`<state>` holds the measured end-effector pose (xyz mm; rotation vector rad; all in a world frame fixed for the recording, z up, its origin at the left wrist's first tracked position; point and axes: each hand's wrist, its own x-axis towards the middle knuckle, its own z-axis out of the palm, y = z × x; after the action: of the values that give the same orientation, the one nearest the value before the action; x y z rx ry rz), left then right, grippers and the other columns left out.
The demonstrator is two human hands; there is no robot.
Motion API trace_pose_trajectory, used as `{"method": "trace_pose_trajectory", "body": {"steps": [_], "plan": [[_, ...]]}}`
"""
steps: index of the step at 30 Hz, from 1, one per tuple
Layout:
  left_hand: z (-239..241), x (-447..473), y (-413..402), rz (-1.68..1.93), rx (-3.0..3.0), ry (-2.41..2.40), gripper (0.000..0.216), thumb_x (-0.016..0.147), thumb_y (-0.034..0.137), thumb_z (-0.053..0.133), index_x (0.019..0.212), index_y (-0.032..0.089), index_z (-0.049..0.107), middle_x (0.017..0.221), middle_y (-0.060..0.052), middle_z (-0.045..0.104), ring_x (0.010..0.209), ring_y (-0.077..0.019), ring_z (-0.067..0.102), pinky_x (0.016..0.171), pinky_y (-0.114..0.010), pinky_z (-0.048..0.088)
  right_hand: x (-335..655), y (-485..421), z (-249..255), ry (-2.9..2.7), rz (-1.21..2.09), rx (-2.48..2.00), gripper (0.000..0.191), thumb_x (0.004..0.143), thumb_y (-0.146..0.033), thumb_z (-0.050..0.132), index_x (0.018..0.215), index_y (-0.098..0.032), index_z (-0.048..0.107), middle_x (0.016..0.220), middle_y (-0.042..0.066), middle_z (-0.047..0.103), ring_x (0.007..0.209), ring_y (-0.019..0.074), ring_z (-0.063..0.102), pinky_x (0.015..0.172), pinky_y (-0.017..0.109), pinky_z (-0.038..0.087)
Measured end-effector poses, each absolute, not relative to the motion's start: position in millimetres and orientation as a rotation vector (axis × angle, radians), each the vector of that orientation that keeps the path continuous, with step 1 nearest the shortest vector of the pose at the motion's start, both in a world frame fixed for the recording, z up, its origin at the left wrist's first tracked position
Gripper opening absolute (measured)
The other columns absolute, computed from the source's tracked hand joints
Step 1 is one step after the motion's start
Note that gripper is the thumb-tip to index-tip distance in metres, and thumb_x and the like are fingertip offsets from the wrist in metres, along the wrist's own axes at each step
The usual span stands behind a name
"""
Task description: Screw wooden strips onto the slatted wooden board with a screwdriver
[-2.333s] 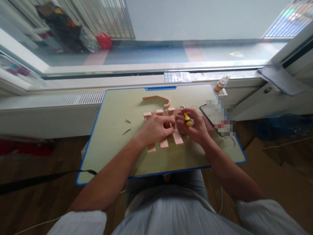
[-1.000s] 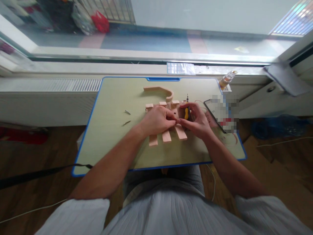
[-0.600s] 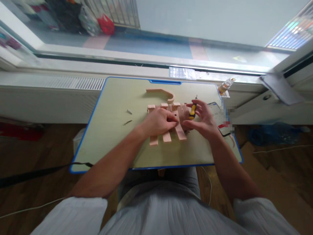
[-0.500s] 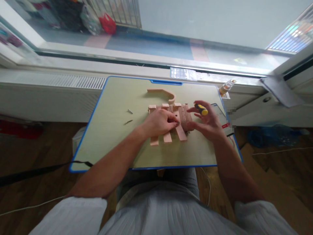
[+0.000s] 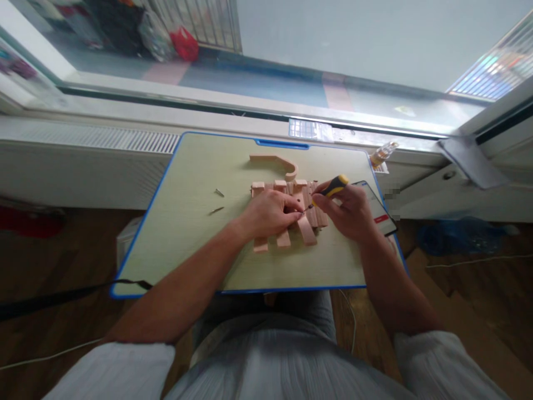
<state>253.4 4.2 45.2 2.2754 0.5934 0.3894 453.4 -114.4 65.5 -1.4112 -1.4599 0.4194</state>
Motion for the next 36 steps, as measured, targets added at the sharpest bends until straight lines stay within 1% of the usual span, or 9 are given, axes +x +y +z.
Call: {"method": "trace_pose_trajectory", "body": {"steps": [4, 7, 15, 20, 23, 28, 31, 33, 36], "plan": [[43, 253, 5, 0.37, 2.266, 0.591, 0.023, 0.095, 0.034, 0.073, 0.106, 0.026, 0.092, 0.096, -0.003, 0.088, 0.083, -0.0201, 0.078, 0.076, -0.031, 0.056, 455, -111, 58, -1.542, 0.379, -1.396, 0.012, 0.099, -0.036, 0.078, 0.097, -0.024, 0.079, 0.08, -0.001, 0.076, 0.07, 0.0156, 0.066, 0.071, 0.031, 0.054], [41, 253, 7, 0.361, 2.27, 0.593, 0.023, 0.095, 0.035, 0.072, 0.106, 0.027, 0.091, 0.093, -0.002, 0.087, 0.082, -0.0197, 0.077, 0.076, -0.031, 0.055, 456, -109, 57, -1.585, 0.346, -1.418, 0.011, 0.099, -0.035, 0.077, 0.101, -0.024, 0.079, 0.084, 0.0, 0.077, 0.072, 0.0163, 0.067, 0.071, 0.031, 0.054], [45, 253, 6, 0.385, 2.297, 0.59, 0.022, 0.096, 0.034, 0.073, 0.104, 0.028, 0.092, 0.09, 0.0, 0.087, 0.078, -0.0173, 0.076, 0.071, -0.028, 0.049, 456, -105, 77, -1.786, 0.352, -1.451, 0.01, 0.099, -0.029, 0.074, 0.095, -0.02, 0.077, 0.085, 0.003, 0.076, 0.073, 0.0161, 0.066, 0.072, 0.03, 0.052], [46, 253, 6, 0.389, 2.34, 0.58, 0.02, 0.096, 0.033, 0.073, 0.098, 0.027, 0.092, 0.081, 0.0, 0.083, 0.071, -0.0158, 0.071, 0.067, -0.027, 0.046, 457, -99, 74, -1.742, 0.354, -1.482, 0.01, 0.097, -0.03, 0.076, 0.097, -0.02, 0.077, 0.083, 0.003, 0.075, 0.071, 0.0155, 0.063, 0.068, 0.029, 0.05], [47, 253, 6, 0.379, 2.348, 0.572, 0.021, 0.095, 0.031, 0.073, 0.102, 0.026, 0.092, 0.081, 0.0, 0.083, 0.07, -0.0154, 0.07, 0.066, -0.026, 0.045, 459, -96, 66, -1.681, 0.365, -1.506, 0.011, 0.097, -0.031, 0.078, 0.096, -0.02, 0.077, 0.08, 0.001, 0.072, 0.069, 0.0147, 0.06, 0.068, 0.029, 0.048], [49, 253, 5, 0.375, 2.335, 0.604, 0.024, 0.096, 0.034, 0.072, 0.107, 0.028, 0.092, 0.084, -0.001, 0.084, 0.071, -0.0156, 0.07, 0.065, -0.025, 0.045, 460, -98, 64, -1.724, 0.406, -1.387, 0.009, 0.098, -0.03, 0.078, 0.095, -0.021, 0.075, 0.084, 0.001, 0.071, 0.073, 0.0151, 0.061, 0.071, 0.03, 0.049], [49, 253, 5, 0.376, 2.339, 0.606, 0.022, 0.095, 0.034, 0.072, 0.1, 0.025, 0.092, 0.079, -0.001, 0.082, 0.069, -0.0151, 0.069, 0.063, -0.025, 0.044, 457, -100, 70, -1.834, 0.438, -1.278, 0.009, 0.096, -0.027, 0.08, 0.095, -0.021, 0.073, 0.088, 0.001, 0.07, 0.075, 0.0152, 0.063, 0.072, 0.03, 0.05], [49, 254, 5, 0.374, 2.346, 0.606, 0.022, 0.095, 0.034, 0.072, 0.095, 0.024, 0.091, 0.076, -0.001, 0.081, 0.068, -0.0149, 0.068, 0.062, -0.025, 0.043, 456, -100, 72, -1.871, 0.423, -1.254, 0.01, 0.096, -0.026, 0.081, 0.094, -0.021, 0.072, 0.086, 0.0, 0.067, 0.073, 0.0144, 0.062, 0.07, 0.03, 0.049], [49, 253, 6, 0.37, 2.352, 0.616, 0.022, 0.094, 0.035, 0.073, 0.102, 0.027, 0.092, 0.081, 0.0, 0.083, 0.07, -0.0153, 0.07, 0.065, -0.025, 0.046, 454, -99, 69, -1.83, 0.347, -1.274, 0.012, 0.097, -0.03, 0.08, 0.092, -0.022, 0.073, 0.081, -0.001, 0.067, 0.068, 0.0136, 0.06, 0.067, 0.029, 0.049]]}}
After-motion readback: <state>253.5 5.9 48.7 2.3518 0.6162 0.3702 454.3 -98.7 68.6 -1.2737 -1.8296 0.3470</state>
